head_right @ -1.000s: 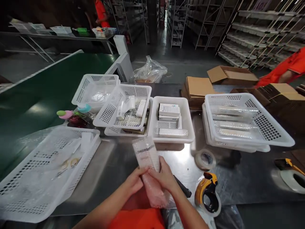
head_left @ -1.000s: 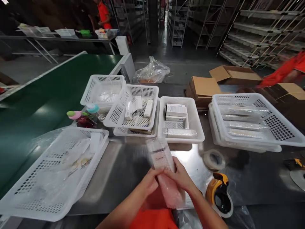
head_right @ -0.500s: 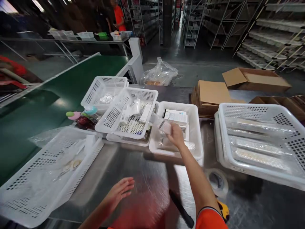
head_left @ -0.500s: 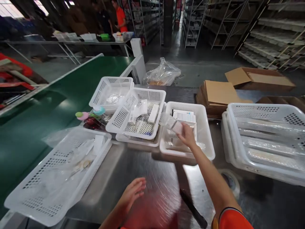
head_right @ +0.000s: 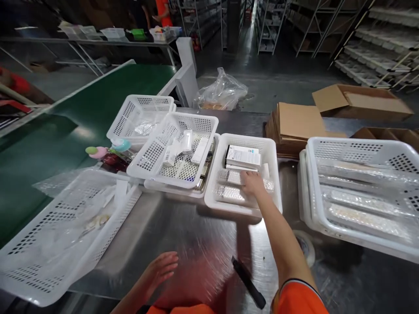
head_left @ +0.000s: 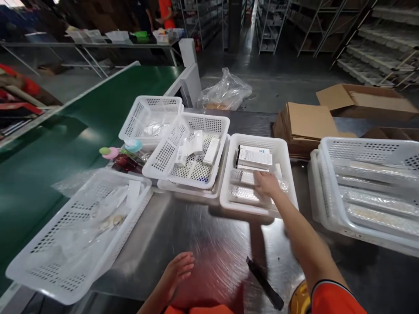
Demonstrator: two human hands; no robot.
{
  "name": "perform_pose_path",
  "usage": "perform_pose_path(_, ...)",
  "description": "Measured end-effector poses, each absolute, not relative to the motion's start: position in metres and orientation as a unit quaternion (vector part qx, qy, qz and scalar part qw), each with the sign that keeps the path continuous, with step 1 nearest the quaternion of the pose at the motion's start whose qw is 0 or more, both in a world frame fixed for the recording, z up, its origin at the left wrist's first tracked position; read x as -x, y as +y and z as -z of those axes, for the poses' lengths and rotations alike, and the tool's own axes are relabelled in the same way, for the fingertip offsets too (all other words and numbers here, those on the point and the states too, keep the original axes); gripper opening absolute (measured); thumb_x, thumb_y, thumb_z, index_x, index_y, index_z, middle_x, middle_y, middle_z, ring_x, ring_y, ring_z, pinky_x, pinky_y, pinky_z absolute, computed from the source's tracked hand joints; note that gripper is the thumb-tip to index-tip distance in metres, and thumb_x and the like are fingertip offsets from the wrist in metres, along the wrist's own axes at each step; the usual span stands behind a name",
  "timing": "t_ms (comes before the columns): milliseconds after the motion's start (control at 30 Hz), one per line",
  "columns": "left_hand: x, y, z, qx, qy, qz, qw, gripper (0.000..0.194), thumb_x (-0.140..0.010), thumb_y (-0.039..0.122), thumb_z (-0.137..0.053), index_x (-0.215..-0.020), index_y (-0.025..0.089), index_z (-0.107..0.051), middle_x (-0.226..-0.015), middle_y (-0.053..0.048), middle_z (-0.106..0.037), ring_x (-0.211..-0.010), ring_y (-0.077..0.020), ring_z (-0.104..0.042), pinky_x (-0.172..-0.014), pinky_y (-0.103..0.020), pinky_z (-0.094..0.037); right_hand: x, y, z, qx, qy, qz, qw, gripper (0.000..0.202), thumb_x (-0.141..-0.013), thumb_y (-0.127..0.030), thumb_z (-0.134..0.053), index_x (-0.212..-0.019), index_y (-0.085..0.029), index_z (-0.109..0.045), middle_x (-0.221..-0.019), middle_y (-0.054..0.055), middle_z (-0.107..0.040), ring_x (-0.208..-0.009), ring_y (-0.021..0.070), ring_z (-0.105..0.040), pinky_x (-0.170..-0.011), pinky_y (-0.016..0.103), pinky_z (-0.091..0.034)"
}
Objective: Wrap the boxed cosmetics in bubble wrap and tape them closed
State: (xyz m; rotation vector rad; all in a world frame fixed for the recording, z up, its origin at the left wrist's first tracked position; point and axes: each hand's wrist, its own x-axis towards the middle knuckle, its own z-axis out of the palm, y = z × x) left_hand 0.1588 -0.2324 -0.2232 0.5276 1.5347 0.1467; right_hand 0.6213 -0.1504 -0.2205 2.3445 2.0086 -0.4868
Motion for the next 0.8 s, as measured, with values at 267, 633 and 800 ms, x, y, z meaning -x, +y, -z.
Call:
perform_pose_path(267, -0.151, -0.238, 0.236, -0.240, 0.681, -0.045, 0.691, 0.071, -0.048, 0.061, -0.086, -0.103, 0.020, -0.069, -0.121, -0.018, -0.067, -0.120, -0.0374, -0.060, -0.099, -0.043, -0.046, -0.624, -0.137, 0.229, -0.712, 0.659, 0.243, -0.009, 0.056, -0.083, -0.046, -0.065, -0.133, -0.020, -0.057, -0.129, 0.011, -0.066, -0.114, 0.0324, -0.060, -0.091, 0.038, -0.046)
perform_pose_path(633, -0.080, -0.249, 0.224, -0.220, 0.765, -0.148, 0.587, 0.032, -0.063, 0.036, -0.078, -0.088, 0.019, -0.069, -0.099, -0.012, -0.072, -0.102, -0.0331, -0.067, -0.091, -0.041, -0.051, -0.597, -0.155, 0.241, -0.760, 0.633, 0.149, 0.007, 0.060, -0.097, -0.057, -0.033, -0.136, -0.015, -0.051, -0.126, 0.019, -0.060, -0.117, 0.0357, -0.051, -0.099, 0.051, -0.033)
perform_pose_path(800, 0.027, -0.298, 0.210, -0.093, 0.854, -0.252, 0.446, 0.006, -0.080, 0.019, -0.060, -0.076, 0.018, -0.063, -0.077, -0.007, -0.068, -0.071, -0.0225, -0.067, -0.072, -0.035, -0.052, -0.591, -0.159, 0.232, -0.783, 0.605, 0.141, 0.037, 0.063, -0.098, -0.052, -0.032, -0.147, -0.013, -0.040, -0.140, 0.025, -0.050, -0.127, 0.0425, -0.046, -0.101, 0.061, -0.032)
